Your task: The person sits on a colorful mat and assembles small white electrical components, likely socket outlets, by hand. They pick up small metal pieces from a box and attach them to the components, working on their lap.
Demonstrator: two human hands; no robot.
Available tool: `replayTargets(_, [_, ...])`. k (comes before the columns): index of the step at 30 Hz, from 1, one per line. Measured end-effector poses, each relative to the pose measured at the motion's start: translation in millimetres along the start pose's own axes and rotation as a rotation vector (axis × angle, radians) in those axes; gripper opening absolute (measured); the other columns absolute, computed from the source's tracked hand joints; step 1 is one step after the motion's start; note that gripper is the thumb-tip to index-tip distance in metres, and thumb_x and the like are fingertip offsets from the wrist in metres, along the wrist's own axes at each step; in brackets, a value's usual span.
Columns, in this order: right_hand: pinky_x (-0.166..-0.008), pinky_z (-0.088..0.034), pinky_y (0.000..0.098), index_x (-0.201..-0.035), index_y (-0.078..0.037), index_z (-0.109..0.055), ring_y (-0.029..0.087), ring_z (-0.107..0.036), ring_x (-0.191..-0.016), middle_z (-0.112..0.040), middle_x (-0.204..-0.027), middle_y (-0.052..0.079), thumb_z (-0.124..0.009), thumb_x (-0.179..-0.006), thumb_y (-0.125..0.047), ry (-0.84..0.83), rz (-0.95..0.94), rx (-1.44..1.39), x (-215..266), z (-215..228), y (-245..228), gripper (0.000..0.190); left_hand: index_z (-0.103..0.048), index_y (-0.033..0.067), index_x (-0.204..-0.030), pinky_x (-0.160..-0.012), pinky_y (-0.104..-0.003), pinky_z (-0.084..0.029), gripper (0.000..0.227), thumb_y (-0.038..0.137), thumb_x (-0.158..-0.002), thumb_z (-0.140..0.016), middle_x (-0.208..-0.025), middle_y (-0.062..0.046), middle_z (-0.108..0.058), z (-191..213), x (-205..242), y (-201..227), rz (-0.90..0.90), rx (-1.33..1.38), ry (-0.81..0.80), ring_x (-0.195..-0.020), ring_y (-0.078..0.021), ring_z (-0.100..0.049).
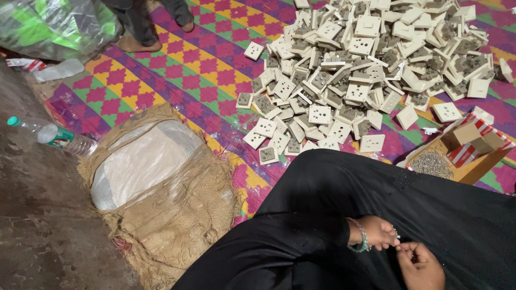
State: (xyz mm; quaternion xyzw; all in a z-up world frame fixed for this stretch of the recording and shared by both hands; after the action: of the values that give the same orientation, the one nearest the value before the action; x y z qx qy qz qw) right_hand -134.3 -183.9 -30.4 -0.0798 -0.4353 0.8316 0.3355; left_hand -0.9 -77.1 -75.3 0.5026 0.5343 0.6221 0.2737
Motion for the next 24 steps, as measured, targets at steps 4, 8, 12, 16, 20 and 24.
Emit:
replayTargets(4, [-0.069,-0.047,0.0239,-0.101,-0.005,-0.074,0.007,-0.057,-0.071,-0.067,-0.080,0.001,-0.069,-0.094,-0.012,0.035,0.089,-0.060,3.6,4.9,-5.9,0.011,-0.073,-0.0007,-0.101,-0.056,-0.029,-0.052,0.041,0.040,-0.094,-0.071,-0.082,-0.007,-0.071,3.4,-8.5,-8.0,0.055,0.039,0.052,-0.066,-0.0158,-0.066])
replayTargets(8, [-0.079,-0.047,0.0307,-0.099,0.000,-0.064,0.018,-0.060,-0.084,-0.066,-0.089,0.008,-0.056,-0.102,-0.009,-0.033,0.081,-0.460,0.2,15.0,-16.3,0.013,-0.067,0.0047,-0.107,-0.050,-0.032,-0.053,0.046,0.048,-0.095,-0.059,-0.079,-0.010,-0.070,6.3,-25.0,-12.4,0.258,0.271,-0.186,-0.060,-0.0176,-0.066])
replayTargets(12, [-0.084,-0.052,0.0335,-0.102,-0.005,-0.058,0.020,-0.063,-0.094,-0.065,-0.101,0.011,-0.049,-0.094,-0.002,-0.072,-0.199,-1.175,14.2,13.1,-18.0,0.012,-0.060,-0.0003,-0.114,-0.059,-0.032,-0.057,0.044,0.042,-0.103,-0.058,-0.086,-0.013,-0.070,13.6,5.5,-6.0,0.174,0.426,-0.081,-0.072,-0.0224,-0.070])
replayTargets(16, [-0.091,-0.053,0.0343,-0.102,0.000,-0.059,0.021,-0.064,-0.103,-0.067,-0.106,0.011,-0.050,-0.096,0.004,-0.290,-0.061,-1.399,20.3,19.7,-41.6,0.012,-0.062,0.0018,-0.117,-0.056,-0.032,-0.053,0.050,0.048,-0.105,-0.050,-0.087,-0.014,-0.070,15.8,29.5,27.9,0.257,0.491,-0.020,-0.070,-0.0255,-0.071])
replayTargets(20, [-0.074,-0.048,0.0315,-0.111,0.000,-0.067,0.018,-0.059,-0.083,-0.068,-0.097,0.009,-0.066,-0.097,-0.008,-0.051,-0.082,-0.686,20.8,19.6,-56.4,0.016,-0.055,0.0018,-0.132,-0.073,-0.035,-0.059,0.057,0.051,-0.104,-0.044,-0.100,-0.018,-0.068,15.7,48.5,57.2,0.341,0.599,-0.089,-0.087,-0.0290,-0.074])
replayTargets(24, [-0.071,-0.053,0.0332,-0.102,-0.008,-0.075,0.019,-0.068,-0.077,-0.072,-0.088,0.006,-0.071,-0.088,-0.018,-0.007,0.049,-0.071,24.2,26.2,-86.0,0.018,-0.048,0.0023,-0.141,-0.081,-0.034,-0.058,0.062,0.052,-0.104,-0.041,-0.109,-0.017,-0.070,14.2,54.7,75.4,0.302,0.582,-0.198,-0.097,-0.0260,-0.072])
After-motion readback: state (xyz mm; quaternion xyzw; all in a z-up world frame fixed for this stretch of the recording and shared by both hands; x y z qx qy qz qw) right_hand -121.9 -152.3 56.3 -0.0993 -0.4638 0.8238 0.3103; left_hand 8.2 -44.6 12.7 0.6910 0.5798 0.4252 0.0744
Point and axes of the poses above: each hand's wrist, its own x-axis away from the middle knuckle, its own z-axis out of the back of the hand, y = z × x, the point moved 5 cm from there along -x, towards the middle knuckle
